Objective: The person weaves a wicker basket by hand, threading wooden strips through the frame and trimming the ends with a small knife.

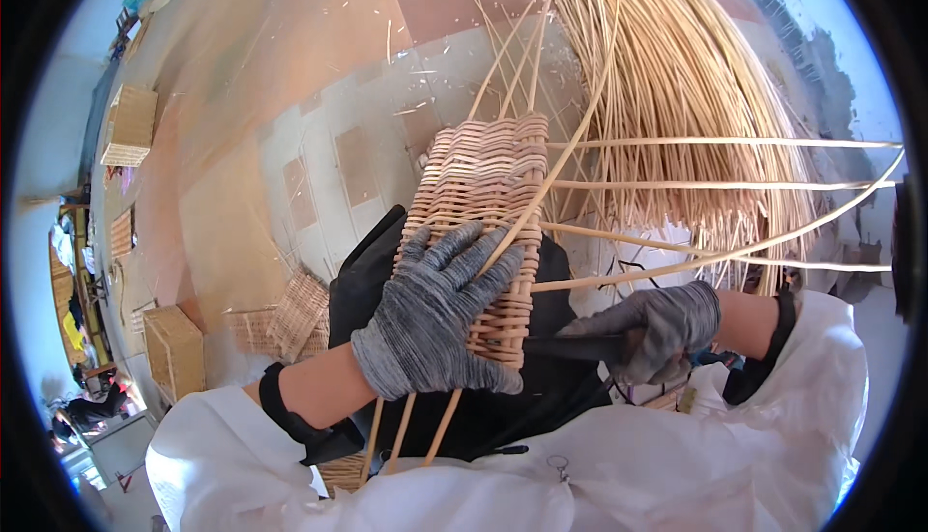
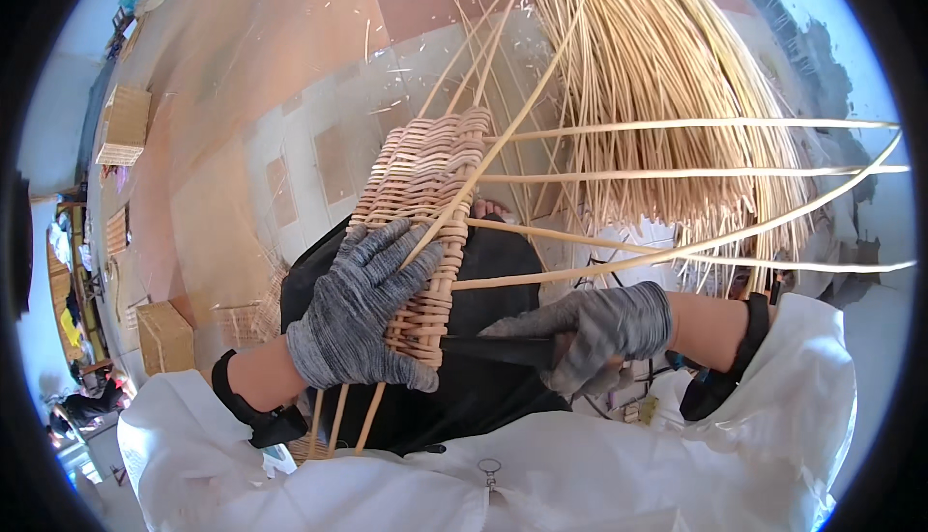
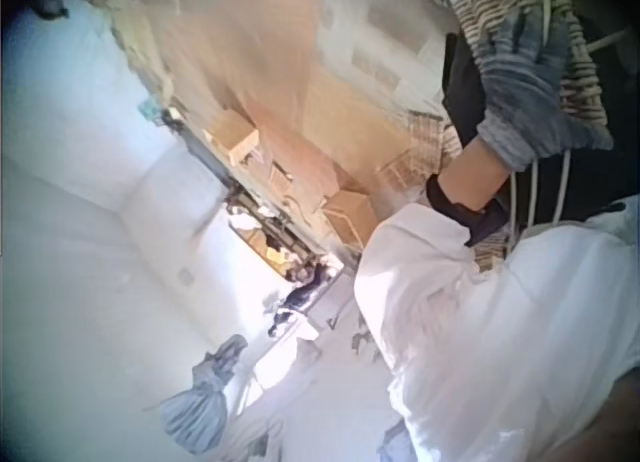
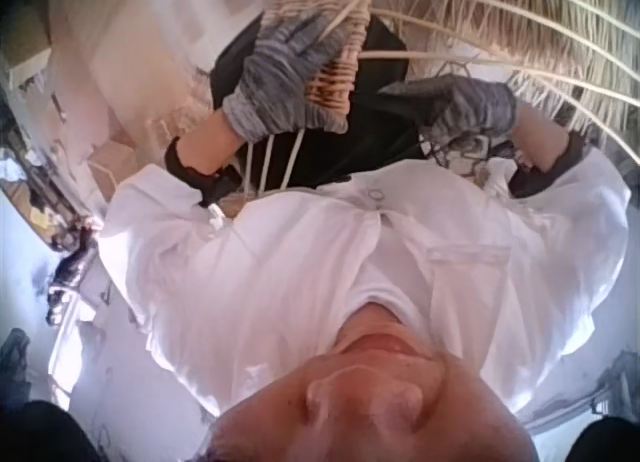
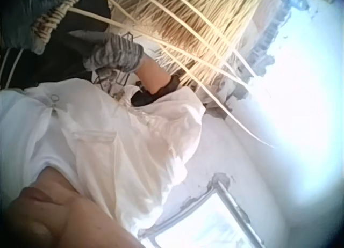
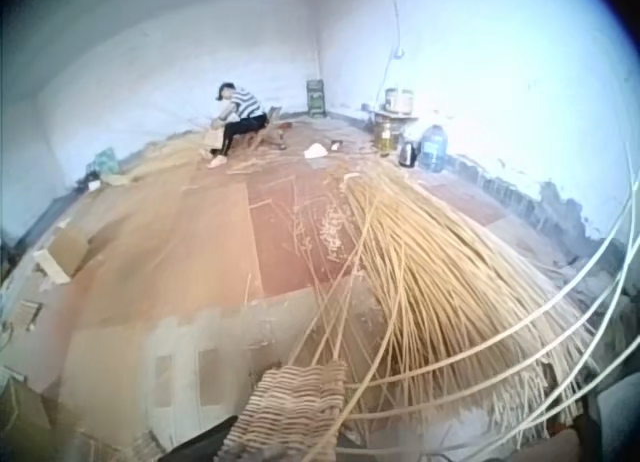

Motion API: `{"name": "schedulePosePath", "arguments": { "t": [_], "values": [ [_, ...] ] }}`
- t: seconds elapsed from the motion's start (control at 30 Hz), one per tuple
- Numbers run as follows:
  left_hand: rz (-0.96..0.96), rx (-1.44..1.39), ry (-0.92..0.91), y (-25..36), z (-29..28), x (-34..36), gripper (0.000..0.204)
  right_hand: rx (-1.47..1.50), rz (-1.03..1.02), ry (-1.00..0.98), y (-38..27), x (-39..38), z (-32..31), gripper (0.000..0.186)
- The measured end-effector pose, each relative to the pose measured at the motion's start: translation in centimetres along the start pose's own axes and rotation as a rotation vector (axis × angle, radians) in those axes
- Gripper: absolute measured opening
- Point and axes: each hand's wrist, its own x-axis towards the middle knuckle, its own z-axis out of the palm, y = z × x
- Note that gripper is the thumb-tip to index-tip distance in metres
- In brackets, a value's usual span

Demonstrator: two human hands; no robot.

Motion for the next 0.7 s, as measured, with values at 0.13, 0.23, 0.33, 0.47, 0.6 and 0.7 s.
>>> {"name": "schedulePosePath", "arguments": {
  "t": [0.13,0.23,0.33,0.47,0.6,0.7],
  "values": [
    [-0.004,0.016,0.009,0.1,0.4,-0.2,0.111,-0.252,-0.099,0.195,-1.4,-0.9,3.7,0.057],
    [-0.026,0.055,-0.03,0.0,0.6,-0.5,0.111,-1.571,0.017,0.562,-2.6,-0.9,6.5,0.06],
    [-0.025,0.053,-0.012,-0.2,0.6,-0.9,0.105,-1.728,-0.138,0.643,-2.3,-0.6,7.6,0.062],
    [0.036,-0.064,0.313,0.0,1.5,-1.8,0.06,-1.534,-0.472,0.897,-2.0,-0.4,8.3,0.051],
    [0.263,0.311,0.59,0.8,2.8,-2.4,0.039,-0.047,-0.804,0.602,-3.5,0.8,10.0,0.035],
    [0.39,0.263,0.537,0.9,2.6,-2.2,0.055,-0.265,-0.989,0.796,-2.7,1.8,10.7,0.025]
  ]
}}
